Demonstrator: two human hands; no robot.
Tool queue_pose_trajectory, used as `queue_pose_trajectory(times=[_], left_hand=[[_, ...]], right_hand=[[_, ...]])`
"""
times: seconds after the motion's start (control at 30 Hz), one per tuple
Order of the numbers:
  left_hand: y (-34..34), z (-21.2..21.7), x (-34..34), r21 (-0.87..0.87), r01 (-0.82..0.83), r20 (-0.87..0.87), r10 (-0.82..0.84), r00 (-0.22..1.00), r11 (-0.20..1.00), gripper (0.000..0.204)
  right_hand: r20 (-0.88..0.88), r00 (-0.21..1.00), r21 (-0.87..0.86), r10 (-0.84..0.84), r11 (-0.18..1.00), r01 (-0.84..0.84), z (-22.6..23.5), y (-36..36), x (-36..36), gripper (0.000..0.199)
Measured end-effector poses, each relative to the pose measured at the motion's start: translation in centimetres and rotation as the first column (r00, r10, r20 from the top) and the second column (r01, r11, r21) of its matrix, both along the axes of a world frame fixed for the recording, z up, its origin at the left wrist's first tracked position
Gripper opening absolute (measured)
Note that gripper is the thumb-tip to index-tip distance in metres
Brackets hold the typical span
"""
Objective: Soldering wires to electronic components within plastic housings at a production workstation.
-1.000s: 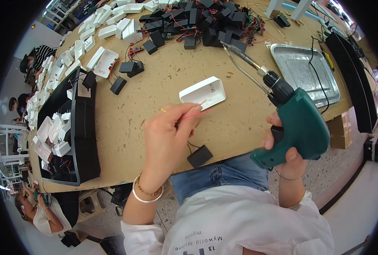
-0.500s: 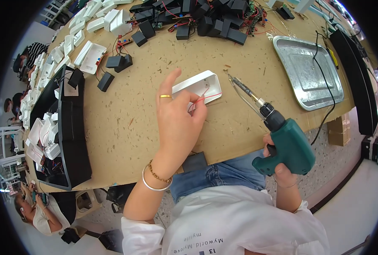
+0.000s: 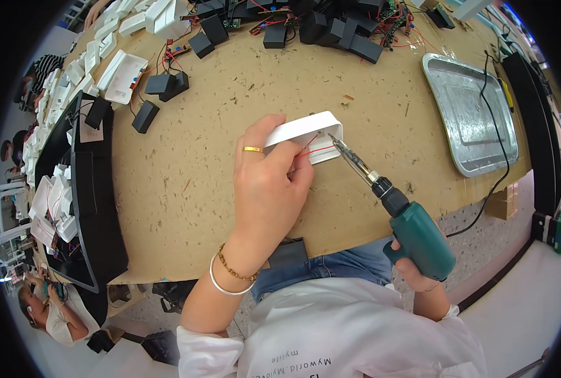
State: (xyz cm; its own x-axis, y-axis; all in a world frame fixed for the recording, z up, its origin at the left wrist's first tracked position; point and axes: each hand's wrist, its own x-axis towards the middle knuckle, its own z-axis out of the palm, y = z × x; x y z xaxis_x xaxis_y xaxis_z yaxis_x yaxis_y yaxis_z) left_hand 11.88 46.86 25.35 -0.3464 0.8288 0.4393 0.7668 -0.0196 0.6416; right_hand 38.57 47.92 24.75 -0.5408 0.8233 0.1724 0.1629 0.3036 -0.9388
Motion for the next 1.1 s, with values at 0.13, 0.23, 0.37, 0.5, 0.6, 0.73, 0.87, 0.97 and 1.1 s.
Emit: queue_pose_trajectory(times=[0.13,0.23,0.37,0.5,0.6,0.73,0.87,0.97,1.1], left_hand=[[0.0,0.2,0.1,-0.006,0.007,-0.018,-0.007,1.0,1.0,0.011],[0.0,0.3,0.1,-0.025,0.007,-0.003,-0.007,1.0,1.0,0.012],[0.1,0.4,0.0,-0.029,0.014,-0.019,-0.015,1.0,0.999,0.012],[0.0,0.3,-0.1,-0.046,0.016,-0.022,-0.017,1.0,0.999,0.011],[0.1,0.4,-0.1,-0.05,0.019,-0.018,-0.02,1.0,0.999,0.01],[0.1,0.4,-0.1,-0.043,0.026,-0.012,-0.027,1.0,0.999,0.01],[0.1,0.3,-0.1,-0.042,0.028,-0.01,-0.028,1.0,0.999,0.011],[0.1,0.4,-0.1,-0.05,0.026,-0.013,-0.026,1.0,0.998,0.01],[0.1,0.5,-0.1,-0.047,0.025,-0.013,-0.025,1.0,0.999,0.01]], right_hand=[[0.048,0.998,0.046,0.035,0.998,-0.037,1.0,0.3,-0.5,0.043],[0.074,0.996,0.115,0.048,0.992,-0.056,0.9,0.4,-1.0,0.047],[0.126,0.992,0.108,0.018,0.994,-0.032,1.5,0.2,-1.6,0.04],[0.165,0.986,0.093,0.023,0.995,-0.039,1.5,0.1,-1.3,0.035],[0.171,0.985,0.066,0.005,0.998,-0.016,1.3,0.0,-1.3,0.03],[0.148,0.989,0.03,-0.011,1.0,0.007,1.3,-0.1,-1.4,0.026],[0.116,0.993,-0.009,-0.027,1.0,0.028,1.3,-0.1,-1.5,0.025],[0.086,0.993,-0.109,-0.078,0.99,0.087,1.5,-0.3,-1.7,0.023],[0.081,0.994,-0.1,-0.074,0.992,0.082,1.4,-0.3,-1.5,0.022]])
